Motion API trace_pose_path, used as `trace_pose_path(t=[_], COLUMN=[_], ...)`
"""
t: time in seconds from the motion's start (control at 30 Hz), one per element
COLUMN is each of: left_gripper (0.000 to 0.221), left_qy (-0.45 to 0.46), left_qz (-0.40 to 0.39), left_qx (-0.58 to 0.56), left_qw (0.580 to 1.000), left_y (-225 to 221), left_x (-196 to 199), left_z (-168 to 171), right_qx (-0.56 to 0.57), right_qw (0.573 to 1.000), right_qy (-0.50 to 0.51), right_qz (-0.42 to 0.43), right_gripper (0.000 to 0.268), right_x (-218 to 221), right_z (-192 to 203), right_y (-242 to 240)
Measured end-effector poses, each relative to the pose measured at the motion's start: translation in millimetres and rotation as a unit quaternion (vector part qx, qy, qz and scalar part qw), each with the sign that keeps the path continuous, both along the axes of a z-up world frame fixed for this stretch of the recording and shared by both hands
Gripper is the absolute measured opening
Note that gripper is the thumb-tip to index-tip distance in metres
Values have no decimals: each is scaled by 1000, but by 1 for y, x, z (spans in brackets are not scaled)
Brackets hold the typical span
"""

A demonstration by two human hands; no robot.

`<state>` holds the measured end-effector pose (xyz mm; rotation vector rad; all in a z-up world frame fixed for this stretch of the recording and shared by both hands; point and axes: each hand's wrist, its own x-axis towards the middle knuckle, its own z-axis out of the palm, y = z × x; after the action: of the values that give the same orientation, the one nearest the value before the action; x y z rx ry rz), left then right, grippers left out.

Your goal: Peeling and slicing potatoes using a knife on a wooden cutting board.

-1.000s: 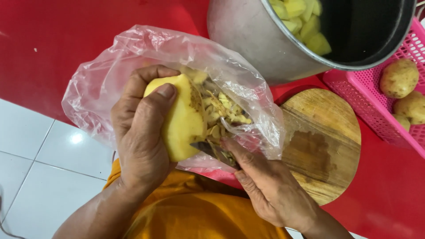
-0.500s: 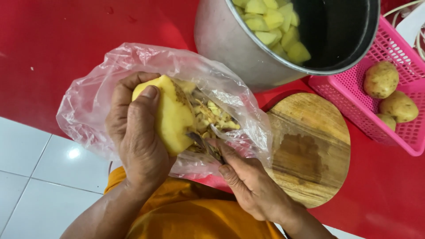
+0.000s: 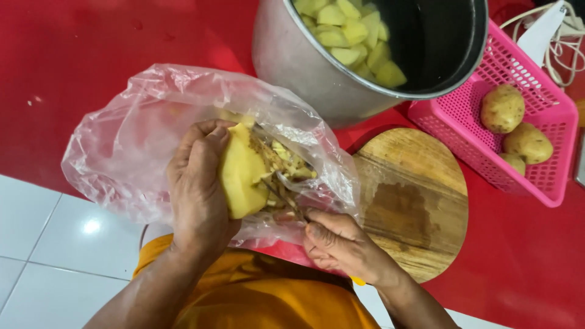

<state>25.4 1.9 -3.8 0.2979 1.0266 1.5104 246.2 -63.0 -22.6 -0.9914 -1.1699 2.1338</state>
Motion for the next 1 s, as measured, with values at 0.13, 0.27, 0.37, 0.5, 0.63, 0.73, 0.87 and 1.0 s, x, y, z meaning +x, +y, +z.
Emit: trace_pose_path(t=[0.13,0.27,0.37,0.5,0.63,0.73,0.87,1.0], left_gripper=[23,26,30,32,33,28,37,29], left_qy=[67,43,147,484,482,547,567,-20], left_qz=[-12,-21,-54,-64,-25,5,10,20], left_qx=[-44,-71,-105,230,206,193,158,-118], left_qw=[997,996,982,842,851,815,808,993], left_y=[2,2,1,-8,-12,-14,-12,4], left_x=[3,6,9,2,7,7,6,9], left_z=[7,19,23,-11,-25,-39,-50,11], right_qx=[34,274,365,386,426,276,88,61], right_qw=[996,924,869,825,806,903,996,996], right_qy=[-78,-267,-333,-408,-408,-328,-20,50], right_qz=[-16,1,40,71,45,13,-26,-42], right_gripper=[45,42,36,35,33,51,34,37], right_x=[-5,-16,-23,-28,-39,-41,-25,-25], right_z=[18,48,54,49,40,27,6,11], right_y=[-9,-7,-2,1,2,5,17,23])
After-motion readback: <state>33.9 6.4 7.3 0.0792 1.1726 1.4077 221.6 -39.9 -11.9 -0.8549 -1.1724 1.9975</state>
